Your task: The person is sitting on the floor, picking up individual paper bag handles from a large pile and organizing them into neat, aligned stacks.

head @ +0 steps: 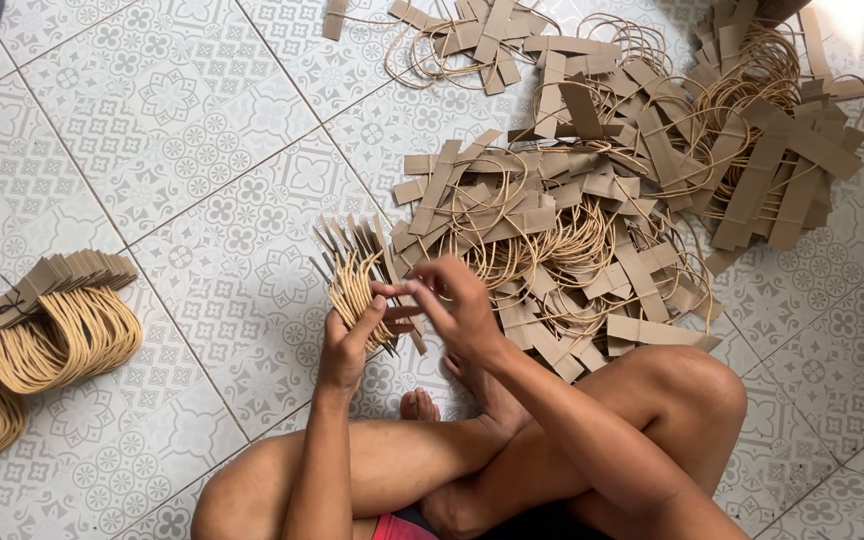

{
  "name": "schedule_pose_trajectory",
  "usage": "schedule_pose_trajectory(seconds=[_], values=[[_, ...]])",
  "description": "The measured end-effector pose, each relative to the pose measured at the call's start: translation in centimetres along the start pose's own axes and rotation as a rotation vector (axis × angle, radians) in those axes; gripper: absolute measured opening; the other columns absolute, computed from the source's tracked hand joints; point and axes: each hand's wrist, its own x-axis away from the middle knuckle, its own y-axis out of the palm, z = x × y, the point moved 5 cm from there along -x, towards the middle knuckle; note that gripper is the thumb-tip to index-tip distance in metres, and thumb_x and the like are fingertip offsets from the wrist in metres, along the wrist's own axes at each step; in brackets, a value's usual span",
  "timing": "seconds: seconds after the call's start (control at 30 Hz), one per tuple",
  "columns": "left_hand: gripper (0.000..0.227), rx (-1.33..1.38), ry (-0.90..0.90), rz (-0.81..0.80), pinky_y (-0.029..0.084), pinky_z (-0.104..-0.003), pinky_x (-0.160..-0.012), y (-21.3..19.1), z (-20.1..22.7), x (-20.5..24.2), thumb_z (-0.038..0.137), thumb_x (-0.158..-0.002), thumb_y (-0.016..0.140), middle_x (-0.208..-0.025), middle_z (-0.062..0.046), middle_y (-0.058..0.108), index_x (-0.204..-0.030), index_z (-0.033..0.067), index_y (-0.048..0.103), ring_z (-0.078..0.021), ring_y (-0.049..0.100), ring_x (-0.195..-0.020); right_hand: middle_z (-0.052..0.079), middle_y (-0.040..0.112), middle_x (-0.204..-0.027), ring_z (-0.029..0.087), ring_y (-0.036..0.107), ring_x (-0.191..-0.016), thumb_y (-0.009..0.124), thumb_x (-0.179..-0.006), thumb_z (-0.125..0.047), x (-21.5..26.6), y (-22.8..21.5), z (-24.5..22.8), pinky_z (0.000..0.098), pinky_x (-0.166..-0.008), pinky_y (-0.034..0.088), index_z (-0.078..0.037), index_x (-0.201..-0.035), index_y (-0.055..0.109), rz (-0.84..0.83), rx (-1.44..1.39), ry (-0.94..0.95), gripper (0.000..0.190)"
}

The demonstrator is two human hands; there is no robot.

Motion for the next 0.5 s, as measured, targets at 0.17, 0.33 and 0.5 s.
schedule_pose_trajectory(seconds=[0.17, 0.33, 0.5], values=[[0.026, 0.086, -0.097, -0.196, 0.065, -0.049, -0.070, 1.0, -0.1, 1.2, 0.019, -0.101, 0.060, -0.090, -0.029, 0.074, -0.107, -0.0056, 0.056, -0.0382, 0.078, -0.082, 0.034, 0.037, -0.135, 0.058, 0.047, -0.117, 0.084, -0.083, -0.017, -1.5, -0.6, 1.1, 0.0637, -0.092, 0.043, -0.008, -0.144, 0.030, -0.147, -0.243, 0.464, 0.082], [0.025, 0.077, -0.163, -0.406, 0.065, -0.046, -0.063, 2.7, -0.3, 2.3, 0.019, -0.100, 0.060, -0.069, -0.026, 0.072, -0.098, -0.0056, 0.058, -0.0334, 0.078, -0.067, 0.051, 0.013, -0.153, 0.076, 0.013, -0.135, 0.085, -0.078, -0.004, -0.2, 1.6, 2.9, 0.0813, -0.109, 0.021, -0.014, -0.160, -0.009, -0.370, -0.425, 0.557, 0.125], [0.027, 0.042, -0.264, -0.565, 0.064, -0.040, -0.063, 3.1, -1.2, 3.2, 0.020, -0.101, 0.061, -0.064, -0.024, 0.071, -0.092, -0.0048, 0.062, -0.0306, 0.077, -0.065, 0.039, 0.040, -0.145, 0.066, 0.039, -0.132, 0.083, -0.080, -0.004, -0.2, 1.6, 3.7, 0.0713, -0.105, 0.042, -0.015, -0.162, 0.016, -0.339, -0.240, 0.364, 0.106]])
